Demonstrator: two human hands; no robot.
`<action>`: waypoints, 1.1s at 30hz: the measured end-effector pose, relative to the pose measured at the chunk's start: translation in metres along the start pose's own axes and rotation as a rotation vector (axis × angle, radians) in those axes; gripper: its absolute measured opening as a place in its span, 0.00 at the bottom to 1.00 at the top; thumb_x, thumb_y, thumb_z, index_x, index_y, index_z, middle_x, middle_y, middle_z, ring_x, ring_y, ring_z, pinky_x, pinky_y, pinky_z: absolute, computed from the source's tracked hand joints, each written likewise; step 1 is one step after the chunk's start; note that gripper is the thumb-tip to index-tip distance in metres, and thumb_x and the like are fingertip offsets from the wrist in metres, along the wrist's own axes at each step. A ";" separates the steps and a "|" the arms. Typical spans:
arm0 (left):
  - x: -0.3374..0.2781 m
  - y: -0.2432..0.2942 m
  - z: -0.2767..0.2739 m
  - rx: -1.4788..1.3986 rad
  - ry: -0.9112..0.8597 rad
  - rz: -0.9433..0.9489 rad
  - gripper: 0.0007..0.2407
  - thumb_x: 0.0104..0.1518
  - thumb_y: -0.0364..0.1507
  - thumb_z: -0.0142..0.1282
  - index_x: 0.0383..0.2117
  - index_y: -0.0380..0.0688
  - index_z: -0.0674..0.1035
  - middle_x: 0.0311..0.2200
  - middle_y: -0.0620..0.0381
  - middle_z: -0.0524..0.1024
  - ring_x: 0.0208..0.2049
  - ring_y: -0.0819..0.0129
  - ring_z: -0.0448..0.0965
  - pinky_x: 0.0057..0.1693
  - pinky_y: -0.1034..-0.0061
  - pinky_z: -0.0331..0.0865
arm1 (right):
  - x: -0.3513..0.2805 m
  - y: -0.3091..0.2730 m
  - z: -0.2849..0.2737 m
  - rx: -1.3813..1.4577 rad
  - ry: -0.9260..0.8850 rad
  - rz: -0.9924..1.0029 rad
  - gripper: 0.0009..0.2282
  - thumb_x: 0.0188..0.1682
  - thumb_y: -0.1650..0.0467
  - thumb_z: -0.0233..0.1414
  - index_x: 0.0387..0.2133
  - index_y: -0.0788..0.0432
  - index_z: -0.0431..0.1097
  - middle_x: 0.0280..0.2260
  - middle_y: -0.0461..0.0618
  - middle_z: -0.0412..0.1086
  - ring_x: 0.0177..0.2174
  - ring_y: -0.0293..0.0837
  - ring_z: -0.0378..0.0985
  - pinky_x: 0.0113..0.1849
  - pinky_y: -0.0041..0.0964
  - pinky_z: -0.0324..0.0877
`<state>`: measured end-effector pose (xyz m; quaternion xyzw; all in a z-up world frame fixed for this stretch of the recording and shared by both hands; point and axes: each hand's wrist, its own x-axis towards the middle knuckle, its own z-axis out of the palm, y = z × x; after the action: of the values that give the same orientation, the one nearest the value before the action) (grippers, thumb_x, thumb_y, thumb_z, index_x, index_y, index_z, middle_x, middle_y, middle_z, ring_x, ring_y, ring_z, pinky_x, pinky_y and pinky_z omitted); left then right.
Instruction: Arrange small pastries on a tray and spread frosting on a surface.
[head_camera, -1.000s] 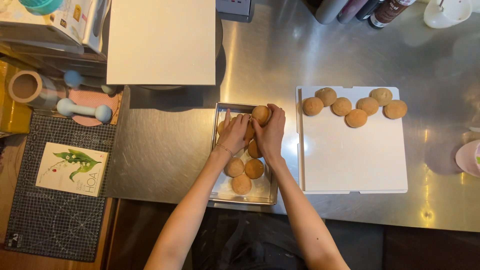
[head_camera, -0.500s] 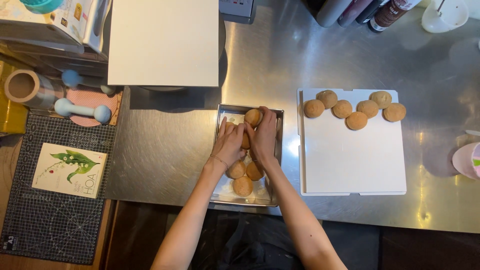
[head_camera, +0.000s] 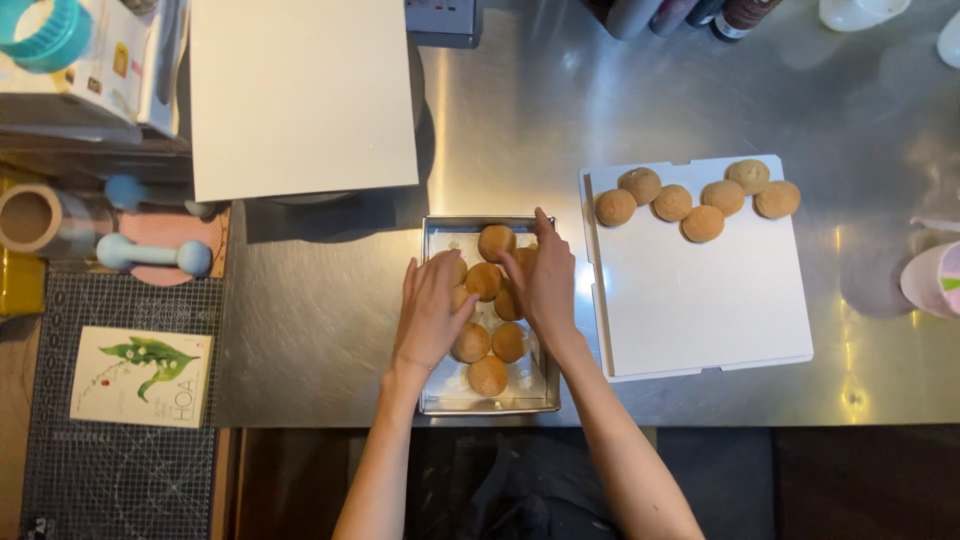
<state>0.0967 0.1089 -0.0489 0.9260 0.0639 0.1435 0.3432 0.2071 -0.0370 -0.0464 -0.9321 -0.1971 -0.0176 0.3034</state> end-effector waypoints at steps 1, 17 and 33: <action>-0.002 0.004 -0.010 -0.003 -0.015 0.019 0.29 0.49 0.29 0.68 0.57 0.36 0.69 0.52 0.40 0.74 0.59 0.49 0.68 0.70 0.51 0.46 | -0.013 0.004 -0.018 -0.001 0.016 0.019 0.38 0.44 0.62 0.65 0.63 0.69 0.54 0.41 0.65 0.71 0.43 0.62 0.72 0.44 0.51 0.66; 0.012 0.330 0.122 -0.748 -0.305 0.063 0.27 0.62 0.29 0.53 0.69 0.41 0.60 0.60 0.44 0.72 0.63 0.53 0.71 0.68 0.64 0.62 | -0.137 0.267 -0.238 1.135 0.325 0.681 0.30 0.62 0.50 0.36 0.47 0.72 0.61 0.41 0.65 0.72 0.38 0.48 0.73 0.40 0.39 0.71; 0.059 0.347 0.258 -0.352 0.341 -0.221 0.17 0.69 0.29 0.50 0.60 0.33 0.68 0.63 0.44 0.67 0.65 0.54 0.68 0.70 0.62 0.61 | -0.462 0.573 -0.361 -0.451 -1.053 0.173 0.31 0.59 0.55 0.48 0.70 0.48 0.40 0.58 0.64 0.61 0.45 0.53 0.76 0.41 0.49 0.71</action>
<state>0.2398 -0.2999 0.0040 0.8018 0.1956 0.2681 0.4970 0.0290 -0.8312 -0.1422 -0.8696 -0.2357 0.4318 -0.0414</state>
